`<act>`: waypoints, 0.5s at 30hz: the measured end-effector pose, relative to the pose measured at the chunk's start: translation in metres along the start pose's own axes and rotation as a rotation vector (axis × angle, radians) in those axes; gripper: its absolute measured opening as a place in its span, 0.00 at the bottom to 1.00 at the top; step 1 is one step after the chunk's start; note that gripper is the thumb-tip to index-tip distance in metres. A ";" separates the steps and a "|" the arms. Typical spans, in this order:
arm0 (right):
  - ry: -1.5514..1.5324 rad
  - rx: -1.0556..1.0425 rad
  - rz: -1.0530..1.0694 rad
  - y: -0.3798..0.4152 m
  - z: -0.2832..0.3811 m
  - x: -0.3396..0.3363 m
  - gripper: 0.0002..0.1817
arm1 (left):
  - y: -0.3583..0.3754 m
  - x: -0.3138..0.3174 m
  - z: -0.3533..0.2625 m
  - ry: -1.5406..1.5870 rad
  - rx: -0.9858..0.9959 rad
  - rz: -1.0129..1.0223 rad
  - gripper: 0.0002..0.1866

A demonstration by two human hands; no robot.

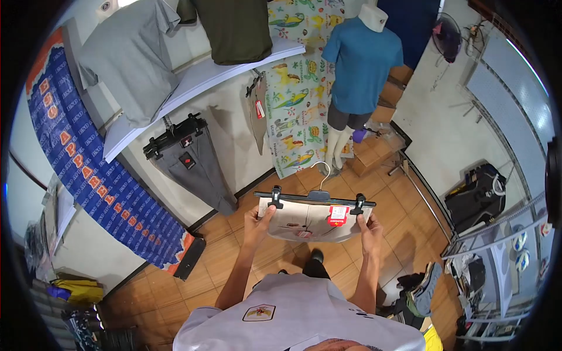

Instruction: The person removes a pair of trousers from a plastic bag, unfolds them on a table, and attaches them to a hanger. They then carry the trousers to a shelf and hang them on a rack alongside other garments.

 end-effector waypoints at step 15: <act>0.057 -0.016 0.479 -0.353 -0.029 0.125 0.17 | -0.225 0.044 0.035 -0.045 0.066 -0.335 0.16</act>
Point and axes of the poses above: each hand's wrist, its own y-axis away from the middle knuckle, its own x-axis out of the palm, z = x × y, the point moved 8 cm from there along -y, towards the middle knuckle, and after that the axes turned 11 degrees about y, right-handed, at the moved point
